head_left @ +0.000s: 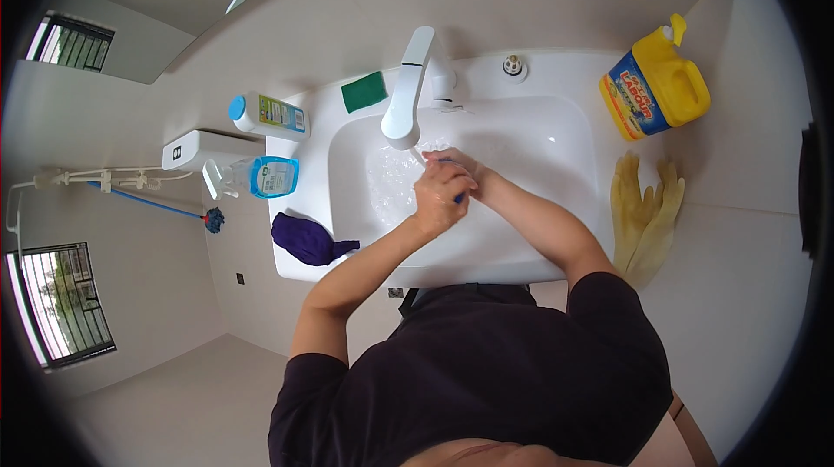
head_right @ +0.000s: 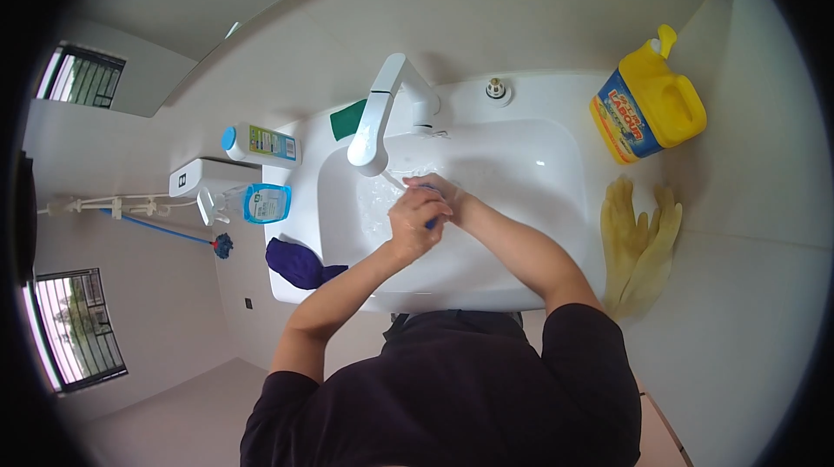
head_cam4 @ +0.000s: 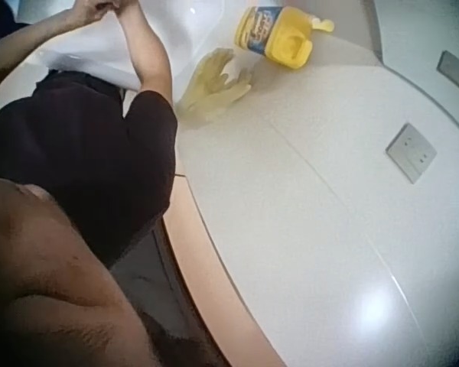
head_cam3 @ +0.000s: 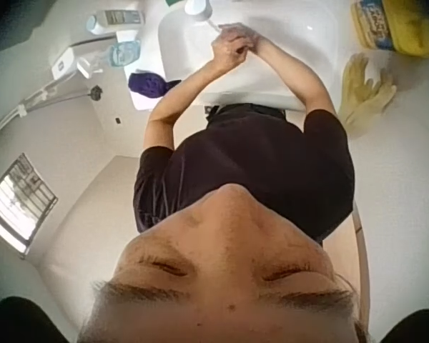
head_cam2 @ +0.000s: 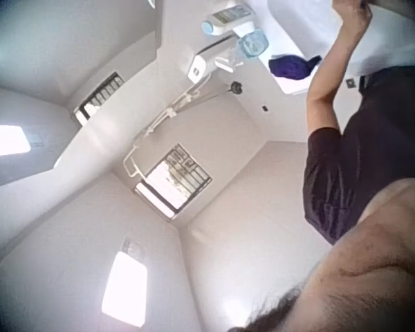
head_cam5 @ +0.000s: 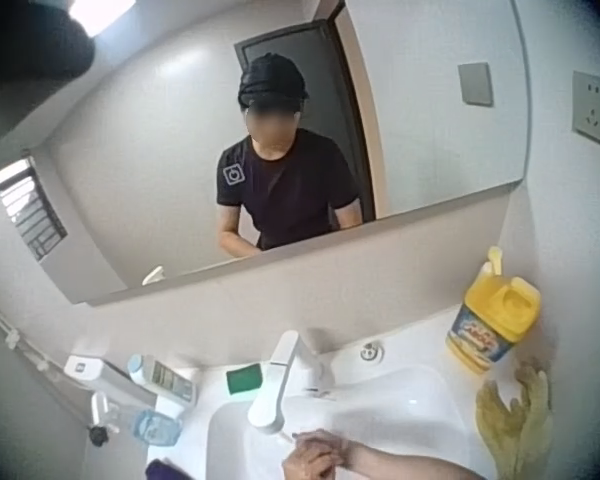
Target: Washing and rinsing a blue microfiber cloth in a bathroom sink.
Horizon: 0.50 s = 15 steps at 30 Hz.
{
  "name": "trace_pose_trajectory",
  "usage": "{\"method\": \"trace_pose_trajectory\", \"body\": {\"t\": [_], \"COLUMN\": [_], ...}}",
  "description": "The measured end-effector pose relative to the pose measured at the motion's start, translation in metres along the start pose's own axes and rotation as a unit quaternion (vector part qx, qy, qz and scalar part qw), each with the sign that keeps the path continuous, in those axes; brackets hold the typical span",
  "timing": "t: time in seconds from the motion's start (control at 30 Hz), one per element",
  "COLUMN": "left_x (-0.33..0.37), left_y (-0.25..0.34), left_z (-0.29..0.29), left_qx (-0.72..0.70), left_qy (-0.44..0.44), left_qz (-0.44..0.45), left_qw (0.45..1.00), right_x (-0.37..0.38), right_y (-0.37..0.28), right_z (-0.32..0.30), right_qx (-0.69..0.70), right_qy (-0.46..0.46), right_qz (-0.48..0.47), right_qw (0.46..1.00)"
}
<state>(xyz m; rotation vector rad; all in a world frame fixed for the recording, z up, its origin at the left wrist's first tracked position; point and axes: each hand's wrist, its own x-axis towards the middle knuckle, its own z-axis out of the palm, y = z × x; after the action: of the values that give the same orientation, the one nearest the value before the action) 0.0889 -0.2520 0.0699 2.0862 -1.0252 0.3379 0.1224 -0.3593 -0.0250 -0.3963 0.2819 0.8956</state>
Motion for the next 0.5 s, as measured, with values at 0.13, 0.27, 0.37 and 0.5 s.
{"method": "trace_pose_trajectory", "body": {"t": [0.13,0.27,0.37,0.5], "left_x": [-0.012,-0.027,-0.04,-0.063], "left_y": [0.012,0.01,0.017,0.0], "left_z": [0.004,0.023,0.041,0.065], "left_qx": [0.073,0.092,0.232,0.258], "left_qy": [-0.12,-0.147,-0.205,-0.246], "left_qz": [0.131,0.233,0.301,0.332], "left_qw": [0.981,0.957,0.902,0.873], "right_x": [-0.019,-0.008,-0.006,-0.001], "right_y": [-0.021,-0.021,-0.012,0.005], "right_z": [0.031,0.04,0.054,0.046], "right_qx": [-0.207,-0.424,-0.584,-0.672], "right_qy": [0.024,0.075,0.024,0.14], "right_qz": [0.108,0.099,0.075,0.037], "right_qw": [0.972,0.897,0.808,0.726]}}
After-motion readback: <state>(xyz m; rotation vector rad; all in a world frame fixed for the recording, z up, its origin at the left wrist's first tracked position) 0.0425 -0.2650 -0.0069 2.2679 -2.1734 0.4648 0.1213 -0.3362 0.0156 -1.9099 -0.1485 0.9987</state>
